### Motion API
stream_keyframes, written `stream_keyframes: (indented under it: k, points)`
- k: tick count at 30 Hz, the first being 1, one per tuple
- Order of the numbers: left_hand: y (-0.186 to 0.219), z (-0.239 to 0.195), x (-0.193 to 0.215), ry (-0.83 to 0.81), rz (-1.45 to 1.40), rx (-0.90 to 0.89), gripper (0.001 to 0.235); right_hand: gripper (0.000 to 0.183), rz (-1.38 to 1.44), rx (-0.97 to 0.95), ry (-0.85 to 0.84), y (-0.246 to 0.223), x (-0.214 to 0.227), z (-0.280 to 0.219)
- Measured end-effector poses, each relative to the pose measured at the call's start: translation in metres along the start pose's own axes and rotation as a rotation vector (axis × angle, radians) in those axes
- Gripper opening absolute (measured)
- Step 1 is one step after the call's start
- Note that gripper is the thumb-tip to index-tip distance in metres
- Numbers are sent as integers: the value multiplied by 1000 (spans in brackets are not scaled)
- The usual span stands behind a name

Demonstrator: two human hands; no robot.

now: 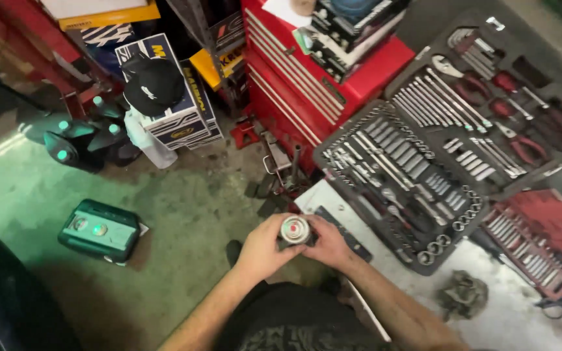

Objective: The person wipes their hands with a cloth, then opens a drawer in a red tool chest to retrieve a small tool. They then move to a shelf, pick up a jar of grease, open it, and place it back on the tool chest before picking up a spray can.

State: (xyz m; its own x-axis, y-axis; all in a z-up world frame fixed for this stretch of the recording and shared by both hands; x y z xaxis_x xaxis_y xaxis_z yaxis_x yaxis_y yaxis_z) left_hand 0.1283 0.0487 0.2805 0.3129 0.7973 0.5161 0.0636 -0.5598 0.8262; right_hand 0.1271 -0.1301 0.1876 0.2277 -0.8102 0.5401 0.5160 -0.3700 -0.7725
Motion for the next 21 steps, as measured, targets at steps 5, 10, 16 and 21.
stream_keyframes:
  k: [5,10,16,21]
  points:
    - [-65,32,98,58,32,3,75,82,36,116,36,-39,-63,118]
    - [-78,84,178,112,-16,168,75,59,77,88,77,-46,-86,209]
    - [-26,180,225,133,36,-257,56,63,-75,62,174,-1,-52,278]
    - [20,273,245,68,121,-345,61,67,-190,50,357,51,-9,337]
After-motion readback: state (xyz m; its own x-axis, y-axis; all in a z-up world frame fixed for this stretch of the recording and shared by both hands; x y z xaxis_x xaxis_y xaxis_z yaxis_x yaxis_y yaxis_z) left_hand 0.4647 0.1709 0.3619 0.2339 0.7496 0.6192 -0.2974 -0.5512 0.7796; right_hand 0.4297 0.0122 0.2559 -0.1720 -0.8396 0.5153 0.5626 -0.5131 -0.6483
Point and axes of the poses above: each hand's wrist, its own z-axis towards the middle knuckle, its own x-axis out of the back of the hand, y = z × x, the point moved 6 cm from there along z, towards the middle knuckle, and after that the axes turned 15 degrees about x, right-handed, at the moved point
